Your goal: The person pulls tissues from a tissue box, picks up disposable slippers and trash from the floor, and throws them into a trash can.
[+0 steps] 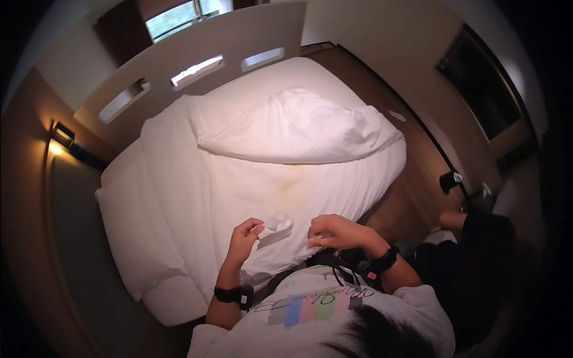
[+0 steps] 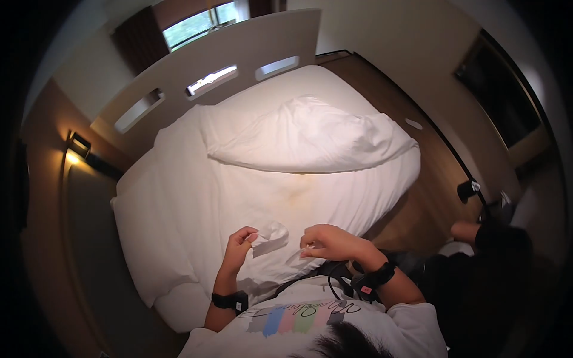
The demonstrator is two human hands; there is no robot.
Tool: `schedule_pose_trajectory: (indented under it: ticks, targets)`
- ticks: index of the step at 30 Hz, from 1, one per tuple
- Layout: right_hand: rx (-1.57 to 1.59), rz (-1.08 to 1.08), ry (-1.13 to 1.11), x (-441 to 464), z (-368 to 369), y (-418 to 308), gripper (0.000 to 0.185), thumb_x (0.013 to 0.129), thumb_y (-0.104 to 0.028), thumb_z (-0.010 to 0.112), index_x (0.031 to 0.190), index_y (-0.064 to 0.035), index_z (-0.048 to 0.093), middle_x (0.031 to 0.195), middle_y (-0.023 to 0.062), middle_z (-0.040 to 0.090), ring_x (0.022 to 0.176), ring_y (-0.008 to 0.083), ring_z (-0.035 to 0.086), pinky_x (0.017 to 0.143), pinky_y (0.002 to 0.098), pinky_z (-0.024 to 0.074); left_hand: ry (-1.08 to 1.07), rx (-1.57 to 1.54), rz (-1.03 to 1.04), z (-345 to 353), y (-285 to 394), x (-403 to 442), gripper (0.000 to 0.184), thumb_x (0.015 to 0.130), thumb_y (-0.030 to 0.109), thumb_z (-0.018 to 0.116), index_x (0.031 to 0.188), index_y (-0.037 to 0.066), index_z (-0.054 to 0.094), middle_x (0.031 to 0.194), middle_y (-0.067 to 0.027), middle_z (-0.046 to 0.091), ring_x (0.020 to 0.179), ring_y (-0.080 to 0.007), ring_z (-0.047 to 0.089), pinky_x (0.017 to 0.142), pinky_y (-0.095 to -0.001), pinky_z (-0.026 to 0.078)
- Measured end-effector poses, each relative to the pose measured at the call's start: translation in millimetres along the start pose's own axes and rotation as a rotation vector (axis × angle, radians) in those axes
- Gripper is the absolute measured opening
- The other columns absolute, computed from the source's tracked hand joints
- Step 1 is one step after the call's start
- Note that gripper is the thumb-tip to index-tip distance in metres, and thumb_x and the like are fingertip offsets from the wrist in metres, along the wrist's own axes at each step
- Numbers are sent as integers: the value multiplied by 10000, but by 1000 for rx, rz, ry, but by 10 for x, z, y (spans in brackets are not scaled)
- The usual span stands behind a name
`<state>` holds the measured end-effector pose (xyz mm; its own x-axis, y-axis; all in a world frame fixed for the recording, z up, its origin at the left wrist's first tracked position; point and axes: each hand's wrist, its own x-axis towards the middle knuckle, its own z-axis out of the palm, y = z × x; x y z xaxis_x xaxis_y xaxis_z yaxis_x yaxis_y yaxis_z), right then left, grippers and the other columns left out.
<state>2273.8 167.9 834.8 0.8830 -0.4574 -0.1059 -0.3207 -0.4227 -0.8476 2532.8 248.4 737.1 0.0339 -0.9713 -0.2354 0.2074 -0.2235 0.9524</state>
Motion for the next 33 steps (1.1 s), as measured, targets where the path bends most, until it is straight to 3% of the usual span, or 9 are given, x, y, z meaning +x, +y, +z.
schedule_pose_trajectory:
  ticks: [7,13,16,18,20,22,25,29,33]
  targets:
    - [62,26,332,-267,-214,471,148,798,-152,670,830,-19,614,748,86,533,728,221,533,685,303,428,-239,107,-140,850,110,400,107,903,125,540,920,25,577,771,65,522,682,-18,436,609,-179,364]
    - [621,256,129,-694,-937,1339,118,798,-121,670,837,-28,609,818,52,544,812,154,526,742,273,419,-208,53,-180,1818,87,823,139,921,102,509,1000,9,576,844,22,584,746,-25,501,644,-177,401]
    - [326,-27,199,-796,-1281,1568,104,793,-115,672,819,-36,609,889,54,571,853,158,536,772,270,420,-174,78,-163,2146,205,970,170,916,90,509,1044,3,580,893,-2,608,793,-38,527,689,-184,420]
    - [350,-62,305,-795,-1357,1675,128,780,-138,689,808,-42,610,957,76,584,895,178,543,807,274,421,-206,111,-180,2215,269,1070,187,908,82,513,1061,2,582,915,-11,614,817,-48,534,712,-192,429]
    - [113,-284,474,-777,-1322,1672,153,765,-145,699,819,-36,607,954,96,585,895,199,551,811,285,432,-219,310,-29,2126,203,1104,188,884,57,522,1047,-4,593,925,-12,607,834,-62,532,727,-202,430]
    - [311,-164,374,-768,-1175,1693,183,755,-160,700,838,-32,599,953,96,587,881,210,555,787,301,440,-267,332,-88,1975,160,1143,194,865,37,524,1038,-5,600,930,-14,604,837,-71,529,734,-207,430]
    - [319,97,331,-818,-1124,1542,204,757,-166,692,864,-30,586,928,85,584,861,217,557,762,307,442,-333,321,-200,1956,174,1236,177,881,48,511,1021,-12,601,875,-1,608,788,-57,533,706,-200,426]
    - [428,37,417,-970,-953,1613,235,755,-217,682,874,-47,572,909,89,565,886,222,537,773,312,424,-391,280,-238,2091,89,1303,203,857,76,536,1032,-6,600,826,8,613,716,-37,521,621,-186,390]
    - [452,142,412,-998,-1140,1932,248,750,-241,673,858,-48,560,813,107,580,794,223,555,697,326,434,-507,339,-315,2294,114,1697,203,890,24,463,1049,-22,581,861,7,601,764,-41,507,697,-191,406]
